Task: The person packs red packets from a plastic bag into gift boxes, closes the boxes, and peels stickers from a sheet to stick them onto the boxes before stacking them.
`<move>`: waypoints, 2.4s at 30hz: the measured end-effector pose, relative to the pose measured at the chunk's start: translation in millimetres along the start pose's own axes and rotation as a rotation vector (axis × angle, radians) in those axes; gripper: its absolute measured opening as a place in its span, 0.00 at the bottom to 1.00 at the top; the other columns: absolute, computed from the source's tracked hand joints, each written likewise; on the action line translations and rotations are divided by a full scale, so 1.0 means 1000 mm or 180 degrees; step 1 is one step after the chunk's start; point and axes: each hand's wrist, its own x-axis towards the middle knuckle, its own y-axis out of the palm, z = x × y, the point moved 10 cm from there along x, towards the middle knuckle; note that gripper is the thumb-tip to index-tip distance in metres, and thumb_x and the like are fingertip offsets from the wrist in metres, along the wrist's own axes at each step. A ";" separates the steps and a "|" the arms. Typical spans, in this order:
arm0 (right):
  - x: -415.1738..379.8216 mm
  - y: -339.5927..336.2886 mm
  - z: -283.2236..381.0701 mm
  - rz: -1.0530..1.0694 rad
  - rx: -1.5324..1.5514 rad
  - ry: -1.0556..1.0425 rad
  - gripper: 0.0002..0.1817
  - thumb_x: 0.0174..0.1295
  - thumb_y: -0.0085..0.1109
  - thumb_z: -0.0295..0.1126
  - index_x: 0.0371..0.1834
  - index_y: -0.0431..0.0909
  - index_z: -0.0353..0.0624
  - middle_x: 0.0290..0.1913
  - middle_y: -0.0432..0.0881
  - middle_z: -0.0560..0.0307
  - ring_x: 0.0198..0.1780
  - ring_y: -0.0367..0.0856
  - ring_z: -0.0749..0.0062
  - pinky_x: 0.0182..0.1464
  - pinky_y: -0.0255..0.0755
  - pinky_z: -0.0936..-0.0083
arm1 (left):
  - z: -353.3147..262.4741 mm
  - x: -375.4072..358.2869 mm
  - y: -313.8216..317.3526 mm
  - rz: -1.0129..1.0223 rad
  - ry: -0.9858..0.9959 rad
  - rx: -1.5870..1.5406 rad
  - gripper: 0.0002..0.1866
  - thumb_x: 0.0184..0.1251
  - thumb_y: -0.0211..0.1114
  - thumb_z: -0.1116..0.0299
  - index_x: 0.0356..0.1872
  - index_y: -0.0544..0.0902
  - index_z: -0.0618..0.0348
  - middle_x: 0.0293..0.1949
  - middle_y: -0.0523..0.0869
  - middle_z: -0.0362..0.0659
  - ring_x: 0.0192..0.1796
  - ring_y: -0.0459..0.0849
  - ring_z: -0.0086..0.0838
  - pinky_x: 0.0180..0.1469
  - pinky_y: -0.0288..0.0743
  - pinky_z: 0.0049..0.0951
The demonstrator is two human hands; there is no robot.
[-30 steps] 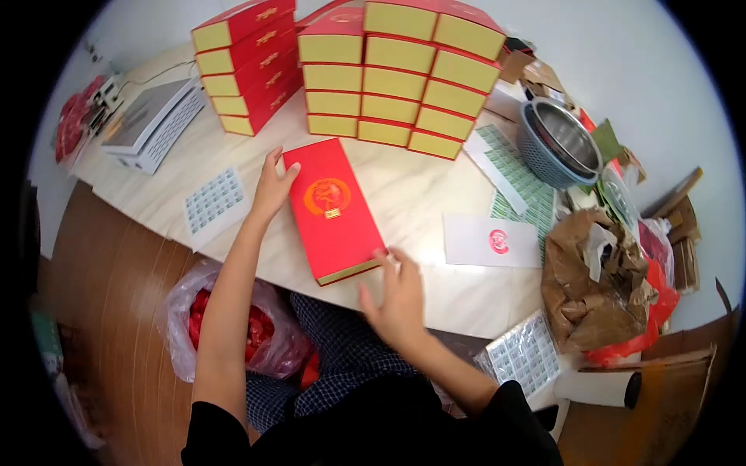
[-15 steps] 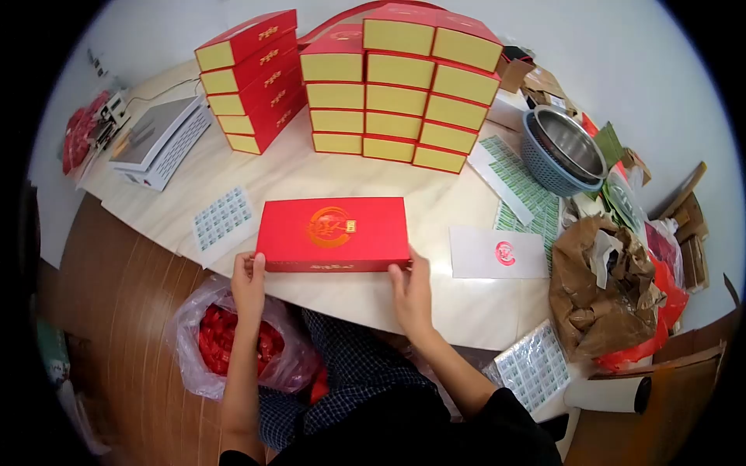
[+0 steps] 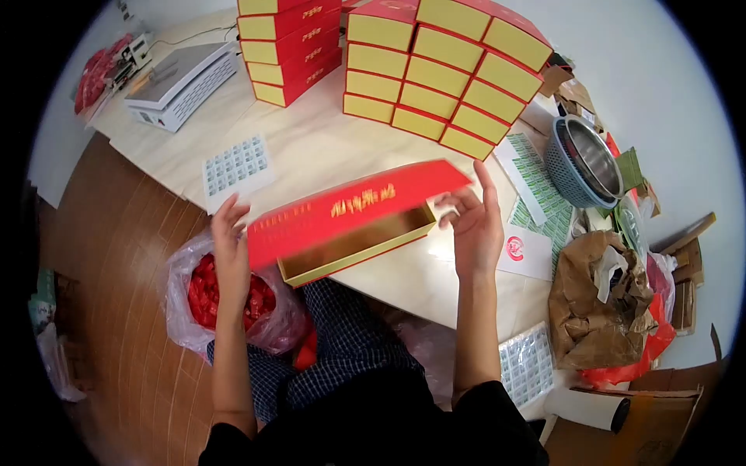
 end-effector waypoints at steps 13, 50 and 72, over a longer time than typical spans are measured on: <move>-0.038 0.086 -0.090 0.0562 -0.5050 -0.1320 0.20 0.58 0.57 0.25 0.56 0.75 0.41 0.23 0.80 0.55 0.24 0.76 0.67 0.32 0.65 0.69 | 0.063 0.080 0.048 0.0182 -0.1271 -0.0067 0.32 0.72 0.55 0.44 0.51 0.80 0.70 0.43 0.86 0.48 0.45 0.83 0.30 0.52 0.72 0.27; -0.236 0.272 -0.361 0.4573 -0.2832 0.0195 0.13 0.66 0.50 0.28 0.50 0.77 0.35 0.44 0.81 0.42 0.43 0.79 0.51 0.47 0.71 0.62 | -0.029 -0.691 -0.017 -0.3431 -0.5152 0.0143 0.15 0.68 0.60 0.59 0.47 0.79 0.59 0.45 0.82 0.50 0.49 0.82 0.36 0.53 0.74 0.36; -0.238 0.155 -0.440 0.5025 -0.3961 0.0047 0.11 0.66 0.52 0.32 0.46 0.79 0.40 0.42 0.84 0.46 0.45 0.81 0.51 0.51 0.68 0.59 | -0.032 -0.721 0.045 -0.3204 -0.5398 -0.1081 0.18 0.69 0.59 0.56 0.50 0.79 0.58 0.47 0.83 0.48 0.51 0.82 0.35 0.55 0.74 0.38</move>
